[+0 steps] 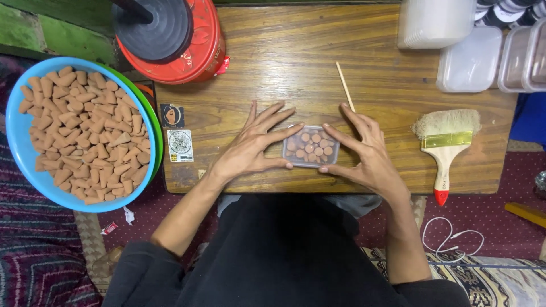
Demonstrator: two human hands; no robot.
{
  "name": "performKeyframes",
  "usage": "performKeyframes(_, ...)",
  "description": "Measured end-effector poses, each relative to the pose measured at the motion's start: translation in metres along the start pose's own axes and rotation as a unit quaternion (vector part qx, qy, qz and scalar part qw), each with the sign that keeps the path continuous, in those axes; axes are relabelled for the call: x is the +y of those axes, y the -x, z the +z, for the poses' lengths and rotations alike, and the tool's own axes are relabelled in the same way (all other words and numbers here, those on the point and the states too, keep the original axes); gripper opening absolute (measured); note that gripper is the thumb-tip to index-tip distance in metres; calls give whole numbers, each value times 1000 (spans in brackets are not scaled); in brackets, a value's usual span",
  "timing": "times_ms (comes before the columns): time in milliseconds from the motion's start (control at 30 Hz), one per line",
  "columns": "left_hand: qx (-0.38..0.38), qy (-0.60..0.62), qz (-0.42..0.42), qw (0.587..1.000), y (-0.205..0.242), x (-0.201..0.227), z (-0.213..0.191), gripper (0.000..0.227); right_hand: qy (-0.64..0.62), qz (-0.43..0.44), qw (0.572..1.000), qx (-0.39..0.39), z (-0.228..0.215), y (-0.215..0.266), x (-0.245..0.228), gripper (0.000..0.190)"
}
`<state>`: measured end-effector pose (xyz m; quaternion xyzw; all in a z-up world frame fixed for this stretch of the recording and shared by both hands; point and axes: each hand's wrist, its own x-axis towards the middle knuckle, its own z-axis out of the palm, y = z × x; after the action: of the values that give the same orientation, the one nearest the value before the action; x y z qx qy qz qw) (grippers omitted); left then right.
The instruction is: Packaging incense cones into small plastic containers and cleaning them with a brush and stick.
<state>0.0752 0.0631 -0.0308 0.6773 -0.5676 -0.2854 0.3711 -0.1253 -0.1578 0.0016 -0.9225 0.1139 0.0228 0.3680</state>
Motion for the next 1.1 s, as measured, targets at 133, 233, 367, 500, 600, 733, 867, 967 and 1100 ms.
performKeyframes(133, -5, 28, -3, 1000, 0, -4, -1, 76, -14, -6, 1000, -15, -1, -4, 6, 87)
performKeyframes(233, -30, 71, -21, 997, -3, 6, -11, 70, -51, 1, 998, -43, -6, -5, 1, 89)
performKeyframes(367, -36, 53, -30, 997, -5, 12, -21, 76, 4, -22, 1000, -19, -9, -5, -24, 78)
performKeyframes(500, 176, -24, -26, 984, -1, 37, 3, 72, 120, -89, 974, 169, 40, 13, -13, 87)
performKeyframes(600, 294, -186, 88, 934, -1, 24, 53, 72, 167, -106, 973, 116, 62, 0, -8, 76)
performKeyframes(733, 177, -171, 59, 967, -5, 28, 58, 65, 167, -92, 962, 197, 63, 5, 0, 77)
performKeyframes(867, 182, -160, 58, 968, -2, 20, 61, 63, 131, -109, 966, 196, 65, 13, 10, 74)
performKeyframes(967, 144, -159, 48, 976, -2, 14, 61, 64, 116, -120, 964, 205, 74, 3, 14, 78)
performKeyframes(1100, 121, -152, 44, 980, -4, 19, 54, 70, 127, -117, 974, 145, 62, -2, 4, 82)
